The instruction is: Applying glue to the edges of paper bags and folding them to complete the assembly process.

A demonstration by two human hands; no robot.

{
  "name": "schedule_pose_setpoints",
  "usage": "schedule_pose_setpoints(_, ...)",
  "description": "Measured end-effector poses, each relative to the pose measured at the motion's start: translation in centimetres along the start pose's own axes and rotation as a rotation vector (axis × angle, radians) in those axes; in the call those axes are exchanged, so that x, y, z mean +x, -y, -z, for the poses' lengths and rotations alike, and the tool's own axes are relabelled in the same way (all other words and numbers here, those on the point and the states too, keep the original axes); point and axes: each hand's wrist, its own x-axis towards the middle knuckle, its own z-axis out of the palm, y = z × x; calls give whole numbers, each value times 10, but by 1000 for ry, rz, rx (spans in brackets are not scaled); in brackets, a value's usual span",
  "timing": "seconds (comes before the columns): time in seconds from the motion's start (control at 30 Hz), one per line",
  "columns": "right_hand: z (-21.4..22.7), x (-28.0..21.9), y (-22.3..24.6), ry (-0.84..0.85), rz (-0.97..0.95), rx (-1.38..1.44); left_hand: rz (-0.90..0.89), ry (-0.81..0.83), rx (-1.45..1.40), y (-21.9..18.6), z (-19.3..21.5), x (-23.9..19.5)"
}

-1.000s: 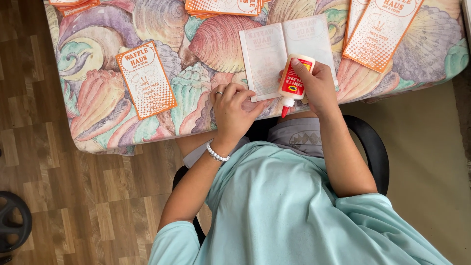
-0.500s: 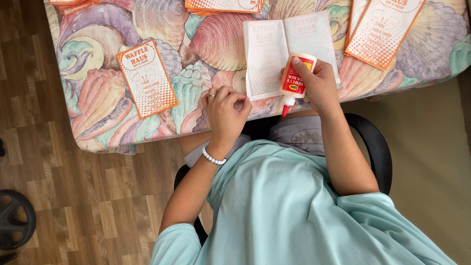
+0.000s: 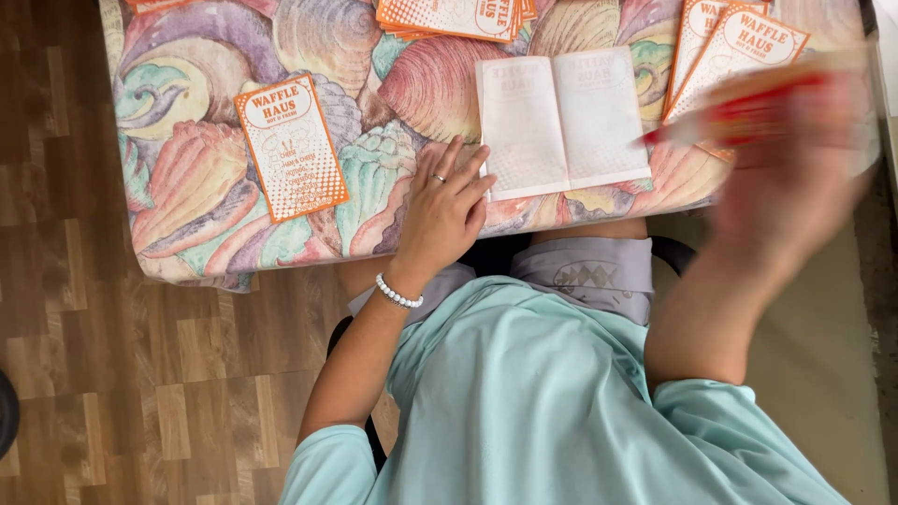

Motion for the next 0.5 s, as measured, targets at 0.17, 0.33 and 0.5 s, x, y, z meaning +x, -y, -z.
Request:
schedule_pose_setpoints(0.17, -64, -42, 36, 19, 897, -414, 31, -63, -59, 3, 0, -1)
schedule_pose_setpoints(0.33, -66, -63, -57, 344, 412, -348, 93, -53, -86, 20, -32, -8)
schedule_pose_setpoints(0.5, -85, -62, -108, 376, 310, -276, 117, -32, -127, 23, -31, -9)
